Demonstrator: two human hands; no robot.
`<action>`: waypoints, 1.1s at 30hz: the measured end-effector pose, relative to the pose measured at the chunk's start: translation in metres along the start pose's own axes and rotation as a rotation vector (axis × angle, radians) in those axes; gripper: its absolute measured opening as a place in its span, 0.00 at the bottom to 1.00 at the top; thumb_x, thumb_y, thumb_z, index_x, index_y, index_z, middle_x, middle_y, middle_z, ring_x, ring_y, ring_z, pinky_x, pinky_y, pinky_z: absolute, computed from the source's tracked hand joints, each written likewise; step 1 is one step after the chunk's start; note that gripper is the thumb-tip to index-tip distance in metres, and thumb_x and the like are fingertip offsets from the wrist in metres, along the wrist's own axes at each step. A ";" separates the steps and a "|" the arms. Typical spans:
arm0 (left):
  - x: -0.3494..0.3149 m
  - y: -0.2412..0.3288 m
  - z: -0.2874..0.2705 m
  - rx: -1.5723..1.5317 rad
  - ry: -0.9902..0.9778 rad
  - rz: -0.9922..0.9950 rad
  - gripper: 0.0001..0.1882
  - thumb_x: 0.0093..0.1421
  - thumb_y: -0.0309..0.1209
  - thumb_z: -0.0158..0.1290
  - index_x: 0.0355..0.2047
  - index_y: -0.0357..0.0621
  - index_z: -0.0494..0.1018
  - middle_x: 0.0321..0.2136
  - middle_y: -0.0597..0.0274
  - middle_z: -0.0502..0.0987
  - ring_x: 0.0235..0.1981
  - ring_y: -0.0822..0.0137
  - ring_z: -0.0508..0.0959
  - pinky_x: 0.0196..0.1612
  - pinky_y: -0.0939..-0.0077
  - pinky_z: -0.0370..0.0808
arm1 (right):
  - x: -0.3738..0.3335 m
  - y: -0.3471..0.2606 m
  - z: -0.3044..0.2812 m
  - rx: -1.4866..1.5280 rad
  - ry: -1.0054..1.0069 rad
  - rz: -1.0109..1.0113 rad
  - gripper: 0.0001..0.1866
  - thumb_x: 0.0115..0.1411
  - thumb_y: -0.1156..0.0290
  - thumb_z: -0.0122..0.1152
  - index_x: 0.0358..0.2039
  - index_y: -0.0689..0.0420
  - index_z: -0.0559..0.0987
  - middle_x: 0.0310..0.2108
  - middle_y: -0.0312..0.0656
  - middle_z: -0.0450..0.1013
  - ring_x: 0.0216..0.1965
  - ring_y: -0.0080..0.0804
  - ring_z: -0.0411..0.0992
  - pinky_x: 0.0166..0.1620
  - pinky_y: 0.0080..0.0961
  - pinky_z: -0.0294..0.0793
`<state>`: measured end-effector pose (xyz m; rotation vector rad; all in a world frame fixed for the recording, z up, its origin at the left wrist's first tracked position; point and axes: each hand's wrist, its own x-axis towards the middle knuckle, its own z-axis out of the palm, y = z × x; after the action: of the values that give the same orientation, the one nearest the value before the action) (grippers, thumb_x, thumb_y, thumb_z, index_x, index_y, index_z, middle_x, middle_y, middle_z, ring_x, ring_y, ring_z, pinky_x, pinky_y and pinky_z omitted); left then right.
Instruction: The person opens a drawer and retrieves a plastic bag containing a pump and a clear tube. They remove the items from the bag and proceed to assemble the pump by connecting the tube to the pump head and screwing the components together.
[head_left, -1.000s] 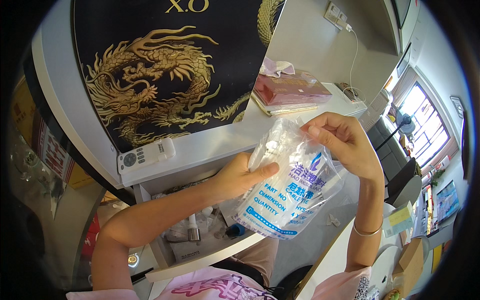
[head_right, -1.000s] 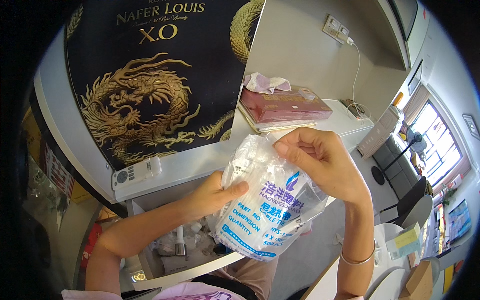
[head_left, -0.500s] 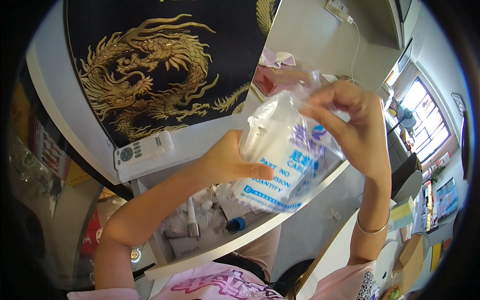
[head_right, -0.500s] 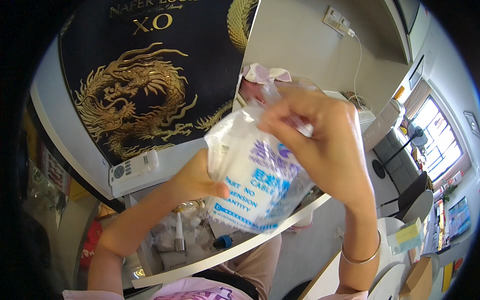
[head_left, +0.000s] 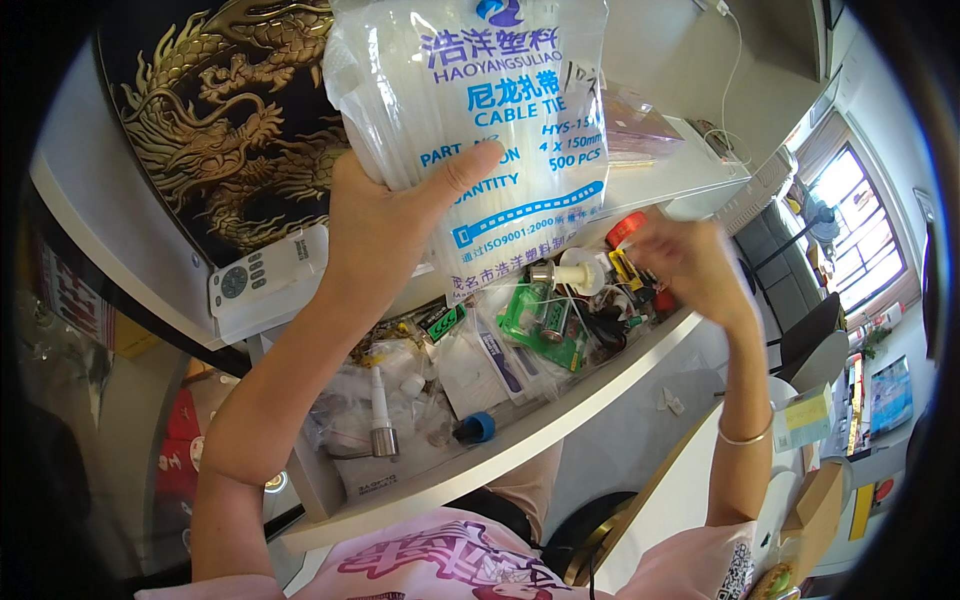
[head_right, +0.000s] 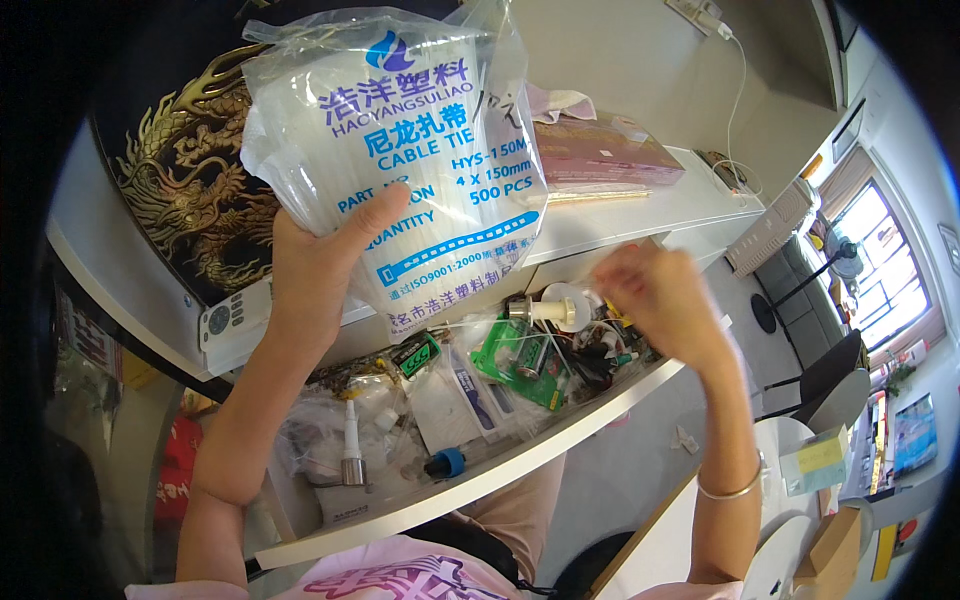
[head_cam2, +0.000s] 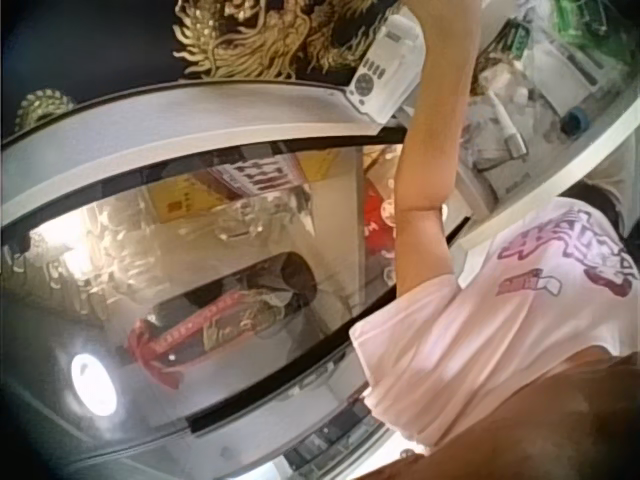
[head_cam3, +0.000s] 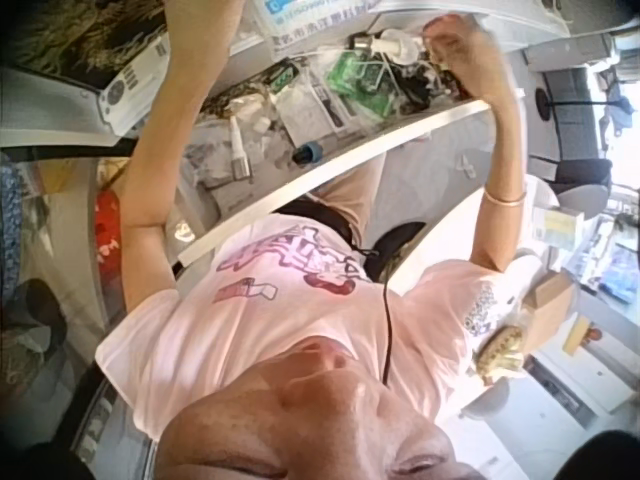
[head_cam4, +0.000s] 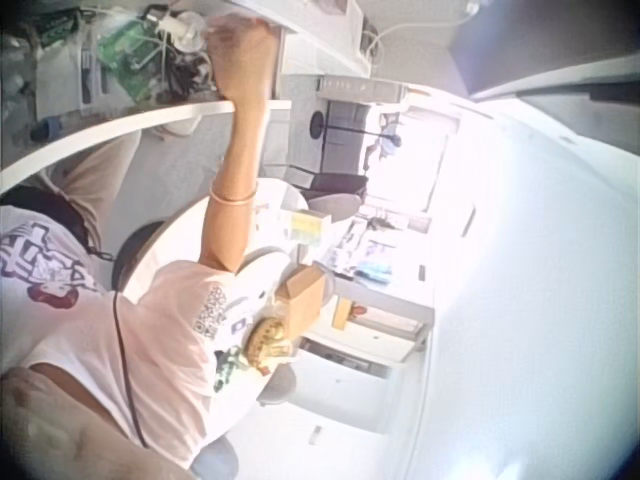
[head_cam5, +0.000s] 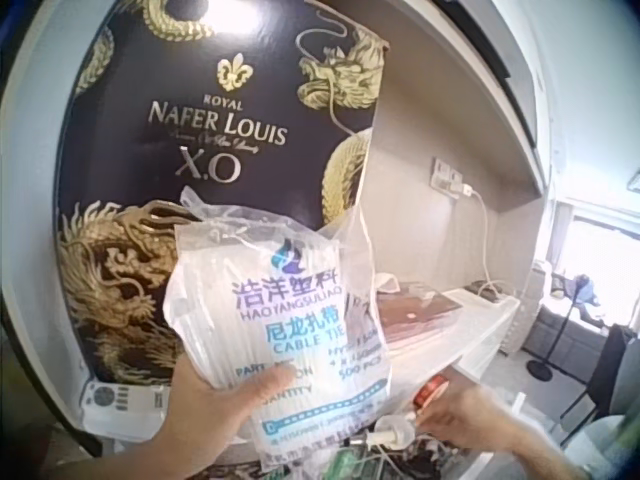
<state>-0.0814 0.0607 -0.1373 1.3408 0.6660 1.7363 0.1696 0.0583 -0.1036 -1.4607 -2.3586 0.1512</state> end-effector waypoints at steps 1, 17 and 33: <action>0.000 0.000 0.003 -0.023 -0.003 0.023 0.17 0.47 0.32 0.56 0.34 0.34 0.69 0.29 0.54 0.74 0.28 0.70 0.75 0.29 0.79 0.74 | -0.006 0.024 0.018 0.114 -0.032 -0.032 0.07 0.44 0.76 0.57 0.27 0.61 0.75 0.20 0.43 0.71 0.22 0.29 0.71 0.27 0.21 0.68; 0.005 -0.001 0.007 -0.004 -0.075 -0.025 0.16 0.48 0.34 0.56 0.33 0.34 0.70 0.27 0.57 0.74 0.26 0.72 0.74 0.27 0.81 0.72 | 0.007 0.032 0.091 -0.192 -0.245 0.018 0.06 0.38 0.75 0.55 0.20 0.62 0.74 0.21 0.48 0.70 0.26 0.43 0.69 0.32 0.31 0.68; 0.005 -0.012 0.005 0.029 -0.123 -0.093 0.17 0.47 0.35 0.56 0.33 0.34 0.70 0.26 0.58 0.74 0.25 0.73 0.74 0.26 0.82 0.72 | 0.005 0.047 0.088 0.070 -0.030 -0.025 0.03 0.40 0.75 0.56 0.18 0.60 0.75 0.19 0.44 0.70 0.18 0.31 0.68 0.25 0.22 0.67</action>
<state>-0.0734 0.0704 -0.1426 1.4016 0.6752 1.5632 0.1764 0.0928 -0.1973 -1.4051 -2.3693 0.2487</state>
